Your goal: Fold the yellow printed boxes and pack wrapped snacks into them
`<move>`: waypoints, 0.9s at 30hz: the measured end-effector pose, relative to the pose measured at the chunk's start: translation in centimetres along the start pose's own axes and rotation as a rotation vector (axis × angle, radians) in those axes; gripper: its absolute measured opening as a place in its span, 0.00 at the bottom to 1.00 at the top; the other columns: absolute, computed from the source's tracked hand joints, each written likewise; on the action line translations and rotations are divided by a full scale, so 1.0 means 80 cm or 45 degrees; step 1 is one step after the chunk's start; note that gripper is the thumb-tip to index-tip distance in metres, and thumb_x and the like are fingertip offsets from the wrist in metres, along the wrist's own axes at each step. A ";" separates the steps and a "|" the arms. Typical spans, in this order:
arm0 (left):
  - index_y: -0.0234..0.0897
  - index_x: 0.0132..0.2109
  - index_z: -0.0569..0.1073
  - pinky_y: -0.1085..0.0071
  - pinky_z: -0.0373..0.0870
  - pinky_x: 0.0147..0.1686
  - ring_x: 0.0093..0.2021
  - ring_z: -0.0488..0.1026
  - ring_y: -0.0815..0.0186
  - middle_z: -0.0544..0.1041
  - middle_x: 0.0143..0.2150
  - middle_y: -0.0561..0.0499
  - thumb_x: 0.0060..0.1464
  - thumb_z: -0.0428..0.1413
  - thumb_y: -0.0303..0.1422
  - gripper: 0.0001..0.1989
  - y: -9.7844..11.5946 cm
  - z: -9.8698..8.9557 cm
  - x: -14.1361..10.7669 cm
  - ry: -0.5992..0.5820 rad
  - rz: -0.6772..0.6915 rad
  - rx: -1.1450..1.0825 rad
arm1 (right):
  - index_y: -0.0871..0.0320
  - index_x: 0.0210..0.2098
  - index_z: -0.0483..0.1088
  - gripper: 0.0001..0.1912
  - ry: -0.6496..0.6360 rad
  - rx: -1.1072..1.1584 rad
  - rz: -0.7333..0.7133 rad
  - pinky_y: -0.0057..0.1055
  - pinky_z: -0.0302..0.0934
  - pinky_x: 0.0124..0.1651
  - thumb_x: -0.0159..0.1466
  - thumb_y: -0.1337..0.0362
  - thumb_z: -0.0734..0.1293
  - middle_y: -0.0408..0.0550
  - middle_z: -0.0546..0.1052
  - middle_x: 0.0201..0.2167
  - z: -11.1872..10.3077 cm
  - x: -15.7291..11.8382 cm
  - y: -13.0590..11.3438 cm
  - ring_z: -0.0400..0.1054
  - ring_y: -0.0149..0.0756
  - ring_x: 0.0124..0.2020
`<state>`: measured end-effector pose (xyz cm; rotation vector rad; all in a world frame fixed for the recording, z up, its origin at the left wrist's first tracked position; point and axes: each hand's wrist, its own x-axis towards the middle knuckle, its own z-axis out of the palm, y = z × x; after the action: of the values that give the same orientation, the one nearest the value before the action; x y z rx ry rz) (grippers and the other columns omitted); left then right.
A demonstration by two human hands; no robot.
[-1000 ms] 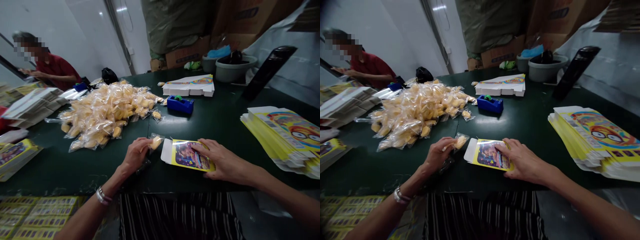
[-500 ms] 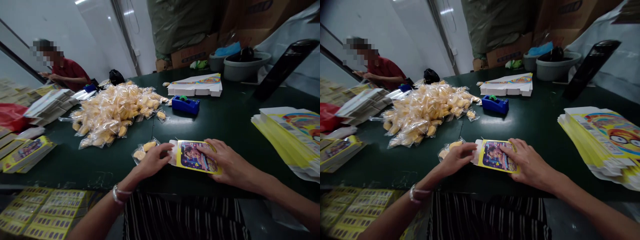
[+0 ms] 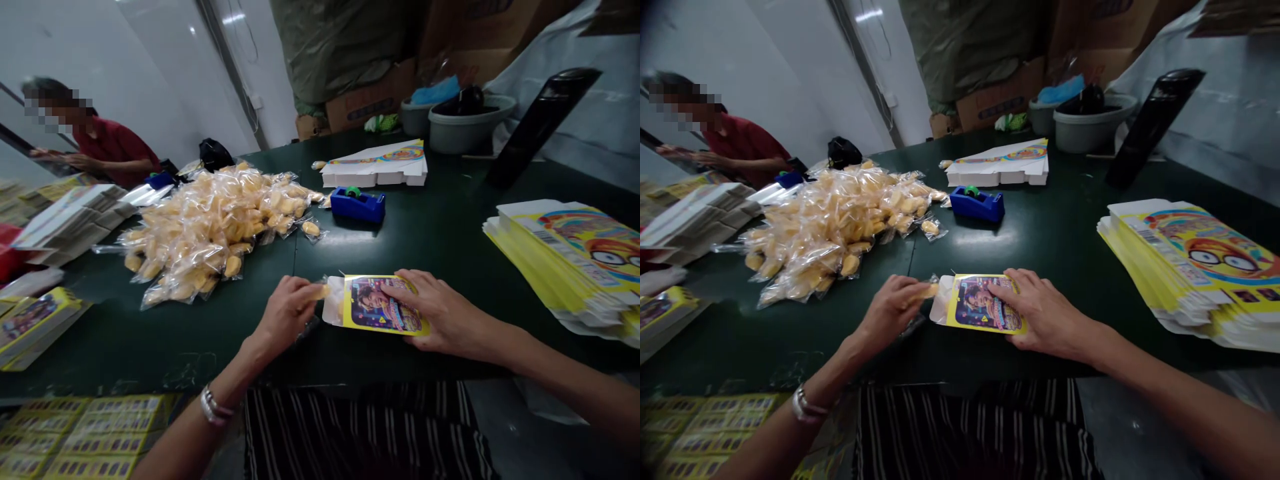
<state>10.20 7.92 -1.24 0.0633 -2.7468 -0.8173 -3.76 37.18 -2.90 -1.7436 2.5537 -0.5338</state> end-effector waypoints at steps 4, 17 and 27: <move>0.40 0.39 0.80 0.59 0.69 0.47 0.43 0.71 0.59 0.78 0.40 0.46 0.51 0.56 0.25 0.10 0.019 0.017 0.026 -0.210 0.081 -0.239 | 0.55 0.65 0.59 0.42 0.038 0.015 -0.030 0.56 0.60 0.54 0.51 0.64 0.72 0.63 0.60 0.62 0.000 -0.001 -0.001 0.54 0.62 0.61; 0.39 0.53 0.67 0.57 0.57 0.63 0.62 0.64 0.59 0.68 0.61 0.43 0.57 0.49 0.27 0.16 0.027 0.072 0.070 0.134 -0.264 -0.530 | 0.54 0.64 0.61 0.42 0.039 0.025 -0.002 0.54 0.60 0.52 0.51 0.64 0.72 0.65 0.59 0.62 0.001 0.002 -0.003 0.55 0.62 0.61; 0.43 0.40 0.79 0.57 0.64 0.56 0.55 0.69 0.57 0.73 0.52 0.46 0.54 0.56 0.29 0.09 0.014 0.026 0.010 -0.162 -0.222 -0.343 | 0.55 0.64 0.60 0.43 0.019 0.028 0.013 0.55 0.60 0.52 0.49 0.64 0.72 0.66 0.59 0.62 0.000 0.004 -0.003 0.55 0.63 0.60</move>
<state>8.93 9.86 -2.09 0.2061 -2.7472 -1.2727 -3.67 36.79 -2.76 -1.7256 2.5550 -0.5744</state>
